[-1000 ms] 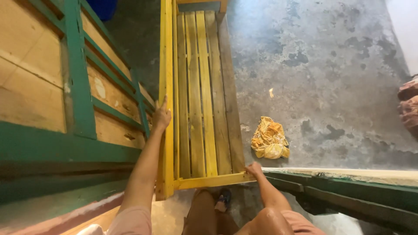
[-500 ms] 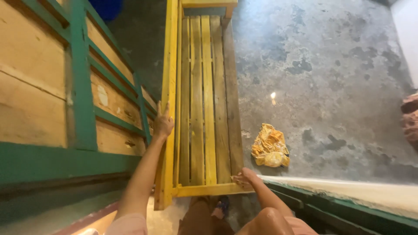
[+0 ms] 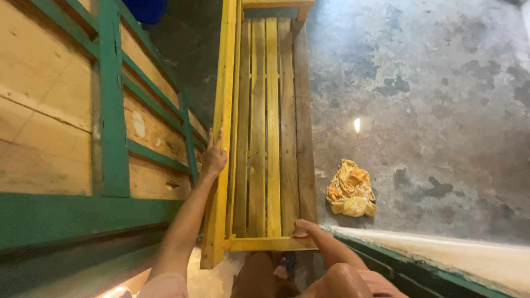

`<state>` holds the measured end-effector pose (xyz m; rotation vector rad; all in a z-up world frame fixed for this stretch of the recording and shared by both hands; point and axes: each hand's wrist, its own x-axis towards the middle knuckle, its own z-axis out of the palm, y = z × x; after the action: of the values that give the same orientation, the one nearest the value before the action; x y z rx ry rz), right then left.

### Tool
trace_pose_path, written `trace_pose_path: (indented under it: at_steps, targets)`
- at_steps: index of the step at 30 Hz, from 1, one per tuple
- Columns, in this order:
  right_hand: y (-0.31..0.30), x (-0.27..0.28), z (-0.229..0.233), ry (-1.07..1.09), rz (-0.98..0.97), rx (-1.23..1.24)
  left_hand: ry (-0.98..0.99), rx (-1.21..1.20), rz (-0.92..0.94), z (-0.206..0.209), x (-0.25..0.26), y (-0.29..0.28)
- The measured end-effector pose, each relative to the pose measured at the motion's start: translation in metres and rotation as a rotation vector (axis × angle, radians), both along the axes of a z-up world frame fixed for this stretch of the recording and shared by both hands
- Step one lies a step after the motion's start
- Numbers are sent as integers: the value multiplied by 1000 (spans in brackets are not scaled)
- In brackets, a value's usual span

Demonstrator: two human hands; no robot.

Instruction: Moving a wooden bench and sweeping the floor in an entryway.

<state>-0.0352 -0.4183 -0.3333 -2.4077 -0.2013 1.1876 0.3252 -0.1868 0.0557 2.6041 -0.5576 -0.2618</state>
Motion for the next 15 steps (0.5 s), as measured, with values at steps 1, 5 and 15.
trace_pose_path:
  at_steps: [1,5,15]
  targets:
    - [7,-18,31,-10,-3,1,-10,1,-3,-14,12,2]
    - [15,28,129,-25,-85,2,-264,-142,-120,-37,38,-5]
    - [-55,121,196,-130,-244,-79,-106,-82,-40,-46,130,-73]
